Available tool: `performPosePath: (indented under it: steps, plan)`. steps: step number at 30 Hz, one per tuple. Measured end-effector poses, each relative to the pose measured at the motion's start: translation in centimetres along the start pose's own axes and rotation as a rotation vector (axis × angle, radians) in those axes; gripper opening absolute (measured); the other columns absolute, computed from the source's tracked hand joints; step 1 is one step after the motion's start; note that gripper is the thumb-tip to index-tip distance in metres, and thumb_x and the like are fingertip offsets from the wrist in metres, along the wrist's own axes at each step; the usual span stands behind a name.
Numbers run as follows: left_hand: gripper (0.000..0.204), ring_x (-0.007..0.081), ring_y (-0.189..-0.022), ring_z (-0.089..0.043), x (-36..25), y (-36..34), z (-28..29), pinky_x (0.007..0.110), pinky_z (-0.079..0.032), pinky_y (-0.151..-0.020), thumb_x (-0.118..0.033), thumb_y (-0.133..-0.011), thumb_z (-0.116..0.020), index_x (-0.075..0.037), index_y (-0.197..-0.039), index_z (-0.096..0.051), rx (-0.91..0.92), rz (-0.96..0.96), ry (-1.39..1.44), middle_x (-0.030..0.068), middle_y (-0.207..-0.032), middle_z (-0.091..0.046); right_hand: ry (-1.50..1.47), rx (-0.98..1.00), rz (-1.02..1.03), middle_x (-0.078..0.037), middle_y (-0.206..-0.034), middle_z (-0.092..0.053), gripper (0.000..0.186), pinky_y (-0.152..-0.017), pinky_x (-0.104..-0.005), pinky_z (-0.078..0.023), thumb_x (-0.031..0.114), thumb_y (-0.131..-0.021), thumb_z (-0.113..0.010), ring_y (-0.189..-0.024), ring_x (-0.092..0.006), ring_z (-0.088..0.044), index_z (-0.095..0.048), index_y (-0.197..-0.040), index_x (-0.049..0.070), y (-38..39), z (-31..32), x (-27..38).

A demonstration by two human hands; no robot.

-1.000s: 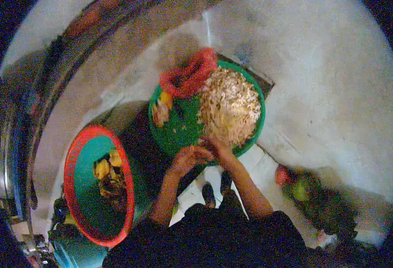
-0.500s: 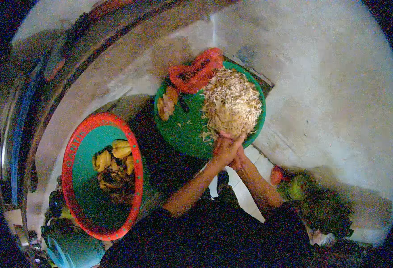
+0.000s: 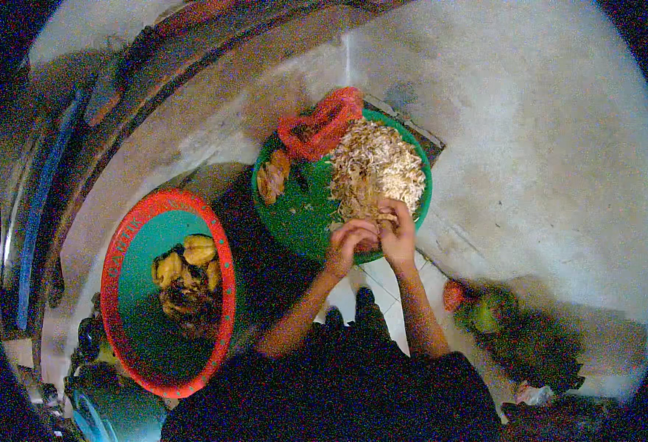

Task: Shredding cooked chicken by hand into a green bowl.

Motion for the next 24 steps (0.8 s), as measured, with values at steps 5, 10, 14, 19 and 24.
performPosePath:
  steps: [5, 10, 14, 19, 24]
  plan:
    - [0.026, 0.0118, -0.056, -0.052, -2.7, 2.5, 3.8, 0.025, -0.041, -0.052, 0.015, -0.069, -0.032, 0.000, -0.066, -0.053, -0.270, -0.249, -0.301, 0.0054, -0.058, -0.052, -0.144, 0.206, 0.173, -0.002, -0.050, -0.043, 0.016, -0.048, -0.0262, -0.032, -0.007, -0.064, -0.037, -0.052, -0.0129, -0.044, -0.047, -0.055, 0.002, 4.6, 0.0, 3.4]
    - [0.021, 0.0111, -0.048, -0.041, -2.7, 4.0, 3.8, 0.026, -0.031, -0.045, 0.014, -0.063, -0.031, -0.002, -0.052, -0.041, -0.267, -0.250, -0.373, 0.0041, -0.053, -0.045, -0.270, 0.449, -0.223, -0.002, -0.050, -0.041, 0.014, -0.047, -0.0256, -0.026, -0.008, -0.057, -0.037, -0.051, -0.0111, -0.040, -0.039, -0.048, 0.002, 6.6, -3.0, 2.7]
    - [0.020, 0.0106, -0.048, -0.039, -3.2, 4.4, 3.5, 0.026, -0.029, -0.044, 0.011, -0.064, -0.032, -0.002, -0.052, -0.040, -0.229, -0.232, -0.332, 0.0034, -0.052, -0.043, -0.455, 0.785, -0.497, -0.004, -0.063, -0.052, 0.013, -0.054, -0.0250, -0.040, -0.008, -0.065, -0.044, -0.058, -0.0121, -0.050, -0.053, -0.064, 0.000, 6.6, -4.0, 5.8]
    - [0.013, 0.0151, -0.069, -0.052, -5.8, 4.2, -1.4, 0.027, -0.042, -0.064, 0.000, -0.074, -0.040, 0.000, -0.071, -0.053, -0.061, 0.126, 0.146, 0.0076, -0.074, -0.055, -0.693, 1.327, -0.553, -0.012, -0.077, -0.064, 0.027, -0.065, -0.0304, -0.050, 0.023, -0.090, -0.050, -0.070, -0.0203, -0.063, -0.063, -0.097, 0.000, 8.4, -5.1, 9.2]
    - [0.026, 0.0228, -0.086, -0.058, -5.8, 7.2, -4.0, 0.035, -0.046, -0.081, -0.019, -0.082, -0.045, 0.004, -0.085, -0.058, 0.314, 0.113, 0.118, 0.0130, -0.089, -0.061, -0.746, 1.597, -0.667, -0.013, -0.063, -0.064, 0.049, -0.056, -0.0245, -0.049, 0.038, -0.095, -0.035, -0.056, -0.0181, -0.062, -0.066, -0.095, 0.000, 10.9, -4.8, 9.5]
Point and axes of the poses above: each hand's wrist, its own y-axis away from the middle knuckle, its own z-axis out of the back of the hand, x = y × z, the point moved 7 cm from there along -y, towards the middle knuckle
